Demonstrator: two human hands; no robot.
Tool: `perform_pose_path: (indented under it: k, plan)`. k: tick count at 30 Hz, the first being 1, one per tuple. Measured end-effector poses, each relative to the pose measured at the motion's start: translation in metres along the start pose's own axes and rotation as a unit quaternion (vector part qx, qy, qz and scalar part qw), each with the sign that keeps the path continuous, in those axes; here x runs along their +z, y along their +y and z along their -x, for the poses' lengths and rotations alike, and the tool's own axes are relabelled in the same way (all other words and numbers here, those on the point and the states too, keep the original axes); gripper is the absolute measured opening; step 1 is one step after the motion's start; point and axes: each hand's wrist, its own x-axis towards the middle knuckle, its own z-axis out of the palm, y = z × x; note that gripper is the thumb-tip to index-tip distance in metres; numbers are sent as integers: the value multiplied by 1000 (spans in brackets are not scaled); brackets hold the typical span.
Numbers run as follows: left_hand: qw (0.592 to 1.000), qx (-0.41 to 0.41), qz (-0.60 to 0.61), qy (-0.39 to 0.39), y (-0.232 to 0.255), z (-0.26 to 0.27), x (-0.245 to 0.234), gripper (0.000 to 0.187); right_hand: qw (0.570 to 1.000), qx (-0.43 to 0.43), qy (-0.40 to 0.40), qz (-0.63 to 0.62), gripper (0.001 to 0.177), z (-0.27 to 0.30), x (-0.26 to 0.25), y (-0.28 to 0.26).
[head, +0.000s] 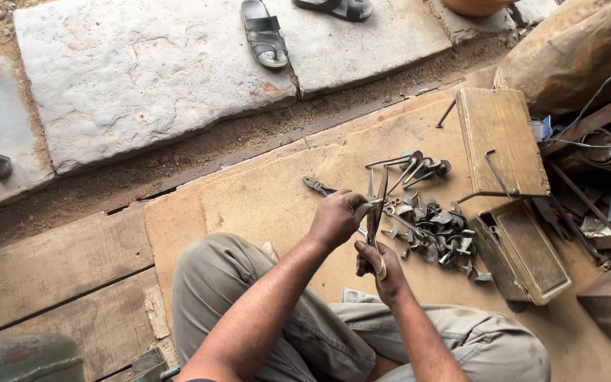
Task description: The person uses shears and their hands to trim and adjust a small dark component among various metal bolts and parts spread on a wooden board.
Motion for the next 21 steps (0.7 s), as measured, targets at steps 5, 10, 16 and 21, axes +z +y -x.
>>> perform_pose_path:
  k: [5,10,16,21]
  plan:
    - [996,58,-7,68,-7,1,13,18,1000,-9,-12,8,37,-7,-2,7]
    - [998,35,15,39,-6,3,13,16,999,-13,-24,33,39,-2,5,1]
    - [999,39,18,8,2,2,8,12,999,-3,-42,25,42,7,10,-21]
    - [1000,-2,24,-18,6,3,9,12,998,-27,-49,4,43,9,10,-17]
